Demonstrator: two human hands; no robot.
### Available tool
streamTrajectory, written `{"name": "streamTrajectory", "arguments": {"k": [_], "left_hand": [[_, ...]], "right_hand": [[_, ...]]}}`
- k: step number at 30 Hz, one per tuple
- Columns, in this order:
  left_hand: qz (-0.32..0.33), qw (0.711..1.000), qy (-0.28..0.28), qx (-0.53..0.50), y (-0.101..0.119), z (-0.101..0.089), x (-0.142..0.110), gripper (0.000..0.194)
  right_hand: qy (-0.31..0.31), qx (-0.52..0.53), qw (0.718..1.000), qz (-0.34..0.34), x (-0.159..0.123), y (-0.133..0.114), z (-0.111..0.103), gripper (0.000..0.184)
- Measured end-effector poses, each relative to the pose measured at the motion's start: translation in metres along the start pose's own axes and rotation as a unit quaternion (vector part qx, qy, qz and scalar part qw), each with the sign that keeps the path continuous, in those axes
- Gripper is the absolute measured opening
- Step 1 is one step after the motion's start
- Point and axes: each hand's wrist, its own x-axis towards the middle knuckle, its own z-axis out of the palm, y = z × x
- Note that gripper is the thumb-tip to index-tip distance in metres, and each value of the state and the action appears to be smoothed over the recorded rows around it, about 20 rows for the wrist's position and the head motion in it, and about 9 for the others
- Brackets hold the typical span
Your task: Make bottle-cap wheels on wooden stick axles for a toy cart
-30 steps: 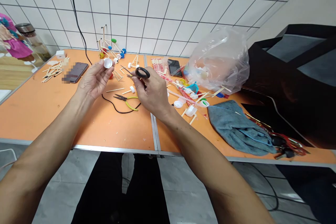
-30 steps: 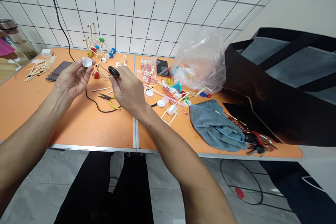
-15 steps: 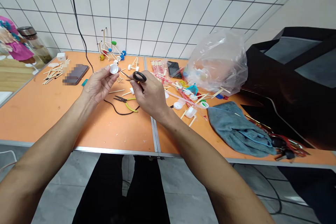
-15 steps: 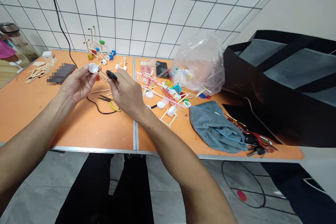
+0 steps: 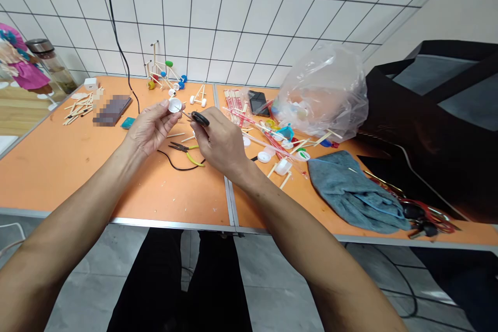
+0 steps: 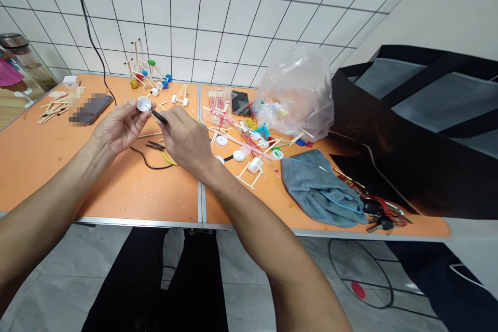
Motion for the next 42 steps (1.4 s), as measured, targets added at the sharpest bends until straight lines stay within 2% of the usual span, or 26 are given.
{"name": "streamTrajectory", "arguments": {"k": [7, 12, 17, 26, 35, 42], "left_hand": [[-0.009, 1.000, -0.006, -0.003, 0.001, 0.002, -0.003, 0.014], [-0.028, 1.000, -0.008, 0.000, 0.000, -0.002, 0.000, 0.004], [-0.027, 1.000, -0.010, -0.004, -0.002, -0.005, 0.002, 0.004], [-0.027, 1.000, 0.002, -0.008, 0.000, 0.003, -0.003, 0.021], [-0.023, 1.000, 0.001, 0.000, -0.001, 0.001, -0.001, 0.011], [-0.019, 1.000, 0.017, -0.003, 0.001, 0.006, -0.006, 0.022]], "right_hand": [[0.003, -0.024, 1.000, -0.004, 0.000, -0.002, -0.001, 0.040], [-0.004, -0.029, 1.000, 0.010, 0.001, -0.004, -0.002, 0.036], [0.004, -0.030, 0.999, 0.013, 0.001, -0.005, -0.004, 0.034], [-0.008, -0.044, 0.999, 0.012, 0.002, -0.008, -0.006, 0.033], [-0.014, -0.047, 0.999, 0.007, 0.002, -0.009, -0.006, 0.033], [-0.029, -0.045, 0.998, 0.015, 0.003, -0.011, -0.008, 0.030]]}}
